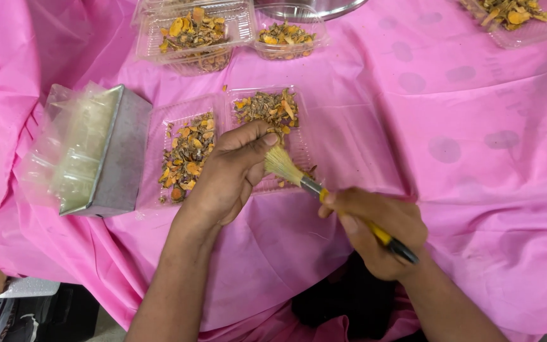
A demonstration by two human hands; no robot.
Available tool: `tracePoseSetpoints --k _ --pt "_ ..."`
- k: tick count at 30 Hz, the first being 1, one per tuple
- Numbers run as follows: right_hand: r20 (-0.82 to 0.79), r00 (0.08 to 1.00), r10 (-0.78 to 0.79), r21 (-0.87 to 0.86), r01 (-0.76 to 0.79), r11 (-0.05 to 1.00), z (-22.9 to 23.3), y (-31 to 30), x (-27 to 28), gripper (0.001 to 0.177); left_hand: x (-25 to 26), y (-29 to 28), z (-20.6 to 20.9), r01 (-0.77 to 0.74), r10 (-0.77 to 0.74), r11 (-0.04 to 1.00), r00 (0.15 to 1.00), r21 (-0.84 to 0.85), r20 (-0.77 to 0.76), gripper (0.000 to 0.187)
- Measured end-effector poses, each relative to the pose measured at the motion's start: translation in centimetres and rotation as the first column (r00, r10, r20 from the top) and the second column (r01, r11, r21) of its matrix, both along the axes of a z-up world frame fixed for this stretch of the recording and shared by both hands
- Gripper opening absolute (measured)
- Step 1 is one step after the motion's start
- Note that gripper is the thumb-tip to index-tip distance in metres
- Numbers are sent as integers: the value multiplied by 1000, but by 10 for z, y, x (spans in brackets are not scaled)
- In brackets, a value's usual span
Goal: Sorting and cleaning dried tea leaves in plastic containers using a brush, then manually transferring them into a plastic bag.
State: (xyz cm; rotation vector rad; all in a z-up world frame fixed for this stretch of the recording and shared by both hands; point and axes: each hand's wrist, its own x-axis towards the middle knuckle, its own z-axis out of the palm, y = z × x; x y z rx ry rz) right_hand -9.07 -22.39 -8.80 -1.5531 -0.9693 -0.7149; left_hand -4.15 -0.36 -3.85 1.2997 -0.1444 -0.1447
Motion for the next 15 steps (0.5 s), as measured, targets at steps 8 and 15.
tracePoseSetpoints --k 8,15 --pt "-121 992 28 182 -5 983 -3 -4 1 22 -3 7 -6 61 -61 996 998 -60 8 6" --pt "-282 916 286 593 -68 802 -16 -13 17 24 -3 15 8 250 -329 894 930 372 165 20"
